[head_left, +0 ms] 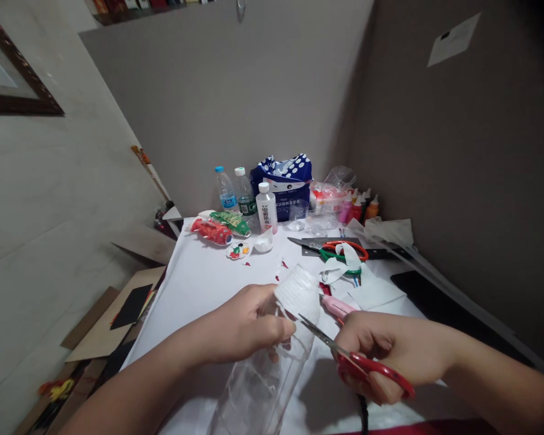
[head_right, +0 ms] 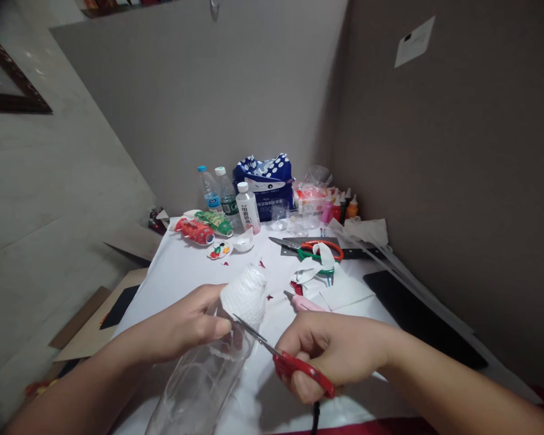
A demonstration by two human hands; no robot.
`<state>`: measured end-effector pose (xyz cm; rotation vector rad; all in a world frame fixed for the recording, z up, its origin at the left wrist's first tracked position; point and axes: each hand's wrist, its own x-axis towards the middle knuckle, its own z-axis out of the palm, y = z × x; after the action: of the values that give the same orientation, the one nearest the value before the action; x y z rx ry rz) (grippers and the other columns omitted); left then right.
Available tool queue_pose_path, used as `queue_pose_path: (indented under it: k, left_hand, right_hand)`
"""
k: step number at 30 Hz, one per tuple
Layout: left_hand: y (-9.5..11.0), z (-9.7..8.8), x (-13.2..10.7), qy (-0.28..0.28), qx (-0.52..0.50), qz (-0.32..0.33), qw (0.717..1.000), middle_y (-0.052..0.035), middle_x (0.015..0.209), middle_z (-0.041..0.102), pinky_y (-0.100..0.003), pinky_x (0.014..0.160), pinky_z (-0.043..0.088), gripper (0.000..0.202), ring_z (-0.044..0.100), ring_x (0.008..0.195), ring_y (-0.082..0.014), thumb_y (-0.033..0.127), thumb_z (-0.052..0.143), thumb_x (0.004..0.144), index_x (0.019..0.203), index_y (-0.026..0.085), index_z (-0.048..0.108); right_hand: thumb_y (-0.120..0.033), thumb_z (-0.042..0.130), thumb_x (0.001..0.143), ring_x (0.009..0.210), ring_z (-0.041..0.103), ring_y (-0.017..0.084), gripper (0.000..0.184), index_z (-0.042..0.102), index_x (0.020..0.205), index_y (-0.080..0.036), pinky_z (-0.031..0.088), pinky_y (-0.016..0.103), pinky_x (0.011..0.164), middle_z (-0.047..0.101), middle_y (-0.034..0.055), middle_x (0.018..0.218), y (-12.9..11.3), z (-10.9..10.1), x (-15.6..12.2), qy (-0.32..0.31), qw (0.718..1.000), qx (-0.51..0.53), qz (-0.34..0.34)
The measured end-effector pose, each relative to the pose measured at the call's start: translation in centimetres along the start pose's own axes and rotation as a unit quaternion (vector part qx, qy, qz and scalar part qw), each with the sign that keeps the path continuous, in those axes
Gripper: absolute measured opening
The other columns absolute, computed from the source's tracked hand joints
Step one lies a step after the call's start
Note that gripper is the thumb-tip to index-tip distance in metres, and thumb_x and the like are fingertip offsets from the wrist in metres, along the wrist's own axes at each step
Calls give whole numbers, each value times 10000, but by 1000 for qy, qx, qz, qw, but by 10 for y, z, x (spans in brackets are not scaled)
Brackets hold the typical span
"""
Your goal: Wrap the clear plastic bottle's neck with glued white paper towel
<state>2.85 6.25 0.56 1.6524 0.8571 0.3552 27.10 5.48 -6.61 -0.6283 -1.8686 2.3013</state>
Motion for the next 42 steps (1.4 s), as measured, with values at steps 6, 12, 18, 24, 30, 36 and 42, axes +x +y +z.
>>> queue_pose_path:
  k: [6,12,18,24,30,36,42]
  left_hand:
    - [-1,1,0,-6,-2,-12,1000,-29,748,585,-279,623,450,227,550,670,-168,374,561,722,783,156,537]
    - [-4,-1,2,-3,8,-18,1000,-35,767,591,-283,644,445,255,548,692,-172,391,555,728,805,148,554]
    - [-4,-1,2,-12,12,-4,1000,-18,755,562,-274,641,444,207,532,700,-167,362,549,736,787,162,531]
    - [-8,-2,1,-25,40,-1,999,-35,779,605,-285,666,449,241,543,723,-180,374,547,754,816,143,581]
    - [-9,-4,2,-23,63,12,998,-15,779,587,-280,687,443,235,529,738,-174,372,545,767,831,149,587]
    - [-5,-4,1,-25,59,18,998,-15,791,604,-286,722,446,224,548,766,-180,360,561,761,835,151,592]
    - [-4,-4,0,-62,-38,-4,997,-60,714,655,-264,577,442,278,593,597,-168,375,522,745,766,119,629]
  right_hand:
    - [-374,744,718,406,357,33,350,503,603,-149,287,147,369,435,-69,481,2,-3,1,7,1000,-13,2]
    - [-407,750,714,401,360,40,370,507,600,-153,272,168,374,436,-68,470,4,-3,0,22,999,-33,10]
    - [-459,762,691,415,337,37,428,478,567,-164,268,175,382,418,-72,478,0,-2,-1,25,998,-48,14]
    - [-491,782,660,427,345,41,455,489,559,-158,276,183,400,424,-73,469,-1,-4,-2,26,998,-60,20]
    - [-518,828,596,410,355,40,481,518,556,-151,292,168,390,441,-77,454,-5,-4,-1,35,997,-55,31]
    - [-513,832,616,407,381,38,503,496,510,-154,287,159,390,472,-62,462,-11,8,-11,5,998,-54,35]
    - [-460,742,793,569,517,89,268,644,816,-212,408,189,516,602,-20,672,-24,3,-15,320,886,67,-329]
